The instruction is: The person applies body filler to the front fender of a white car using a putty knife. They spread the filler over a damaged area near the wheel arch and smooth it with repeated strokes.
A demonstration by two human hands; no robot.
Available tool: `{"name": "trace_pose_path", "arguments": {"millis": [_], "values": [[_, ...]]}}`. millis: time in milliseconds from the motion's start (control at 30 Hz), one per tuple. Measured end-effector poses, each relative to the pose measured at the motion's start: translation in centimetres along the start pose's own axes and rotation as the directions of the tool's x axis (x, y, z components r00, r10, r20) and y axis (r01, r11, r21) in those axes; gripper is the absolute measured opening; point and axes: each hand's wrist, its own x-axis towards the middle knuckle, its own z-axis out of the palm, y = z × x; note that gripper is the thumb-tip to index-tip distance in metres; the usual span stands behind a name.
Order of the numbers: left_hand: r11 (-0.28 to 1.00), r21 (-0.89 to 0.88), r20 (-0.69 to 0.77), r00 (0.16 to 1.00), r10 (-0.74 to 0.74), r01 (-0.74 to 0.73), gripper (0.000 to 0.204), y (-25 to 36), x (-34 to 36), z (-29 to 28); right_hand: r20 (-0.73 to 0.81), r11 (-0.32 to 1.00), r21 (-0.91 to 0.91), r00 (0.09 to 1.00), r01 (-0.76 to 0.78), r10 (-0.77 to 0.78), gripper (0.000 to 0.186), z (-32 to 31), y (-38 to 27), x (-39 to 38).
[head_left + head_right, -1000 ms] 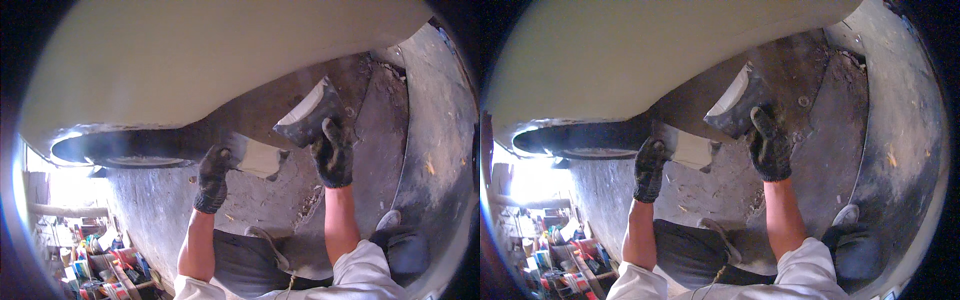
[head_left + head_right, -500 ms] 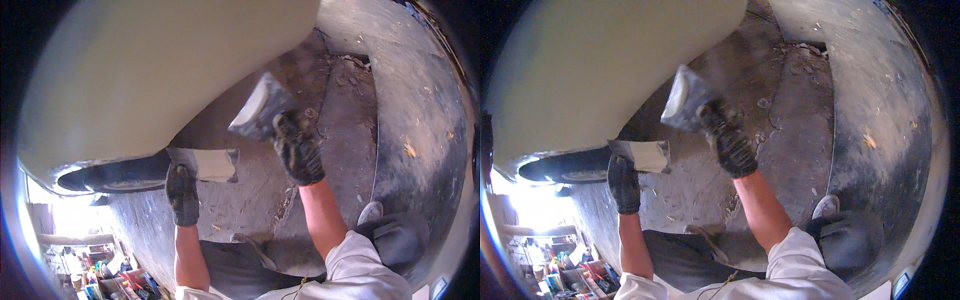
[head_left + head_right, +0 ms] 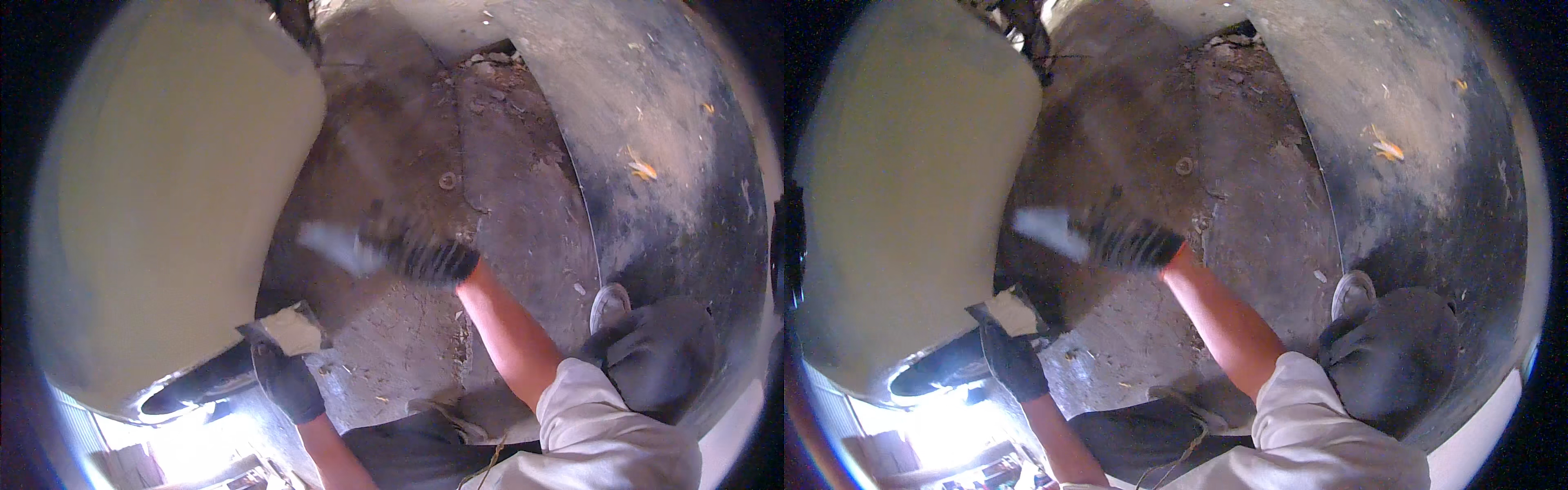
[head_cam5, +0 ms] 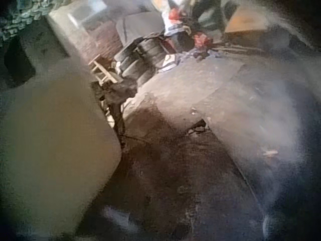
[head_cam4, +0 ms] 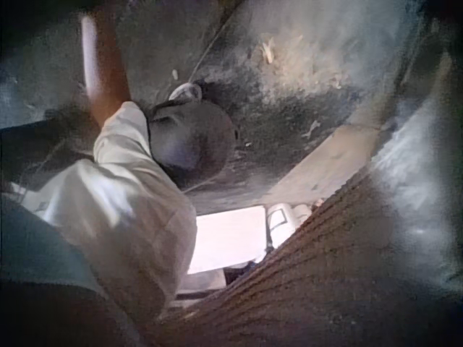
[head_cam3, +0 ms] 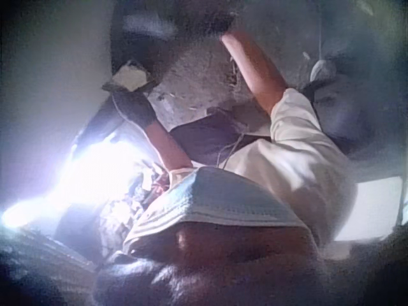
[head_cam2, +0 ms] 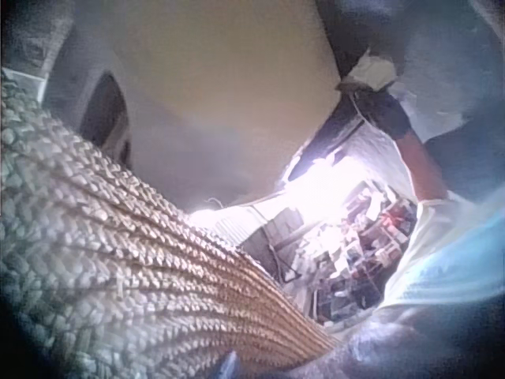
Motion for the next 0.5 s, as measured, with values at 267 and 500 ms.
{"name": "trace_pose_path", "arguments": {"millis": [267, 500], "values": [[0.815, 0.468, 0.168, 0.940, 0.297, -0.341, 0.042, -1.6, -2.9, -2.3, 0.480, 0.170, 0.789, 0.766, -0.590, 0.428, 0.040, 11.2, 0.6, 6.3], [0.734, 0.579, 0.159, 0.932, 0.324, -0.354, 0.039, -3.5, -2.7, -5.6, 0.540, -0.252, 0.837, 0.662, -0.486, 0.520, 0.030, 11.4, -1.8, 10.3]]}}
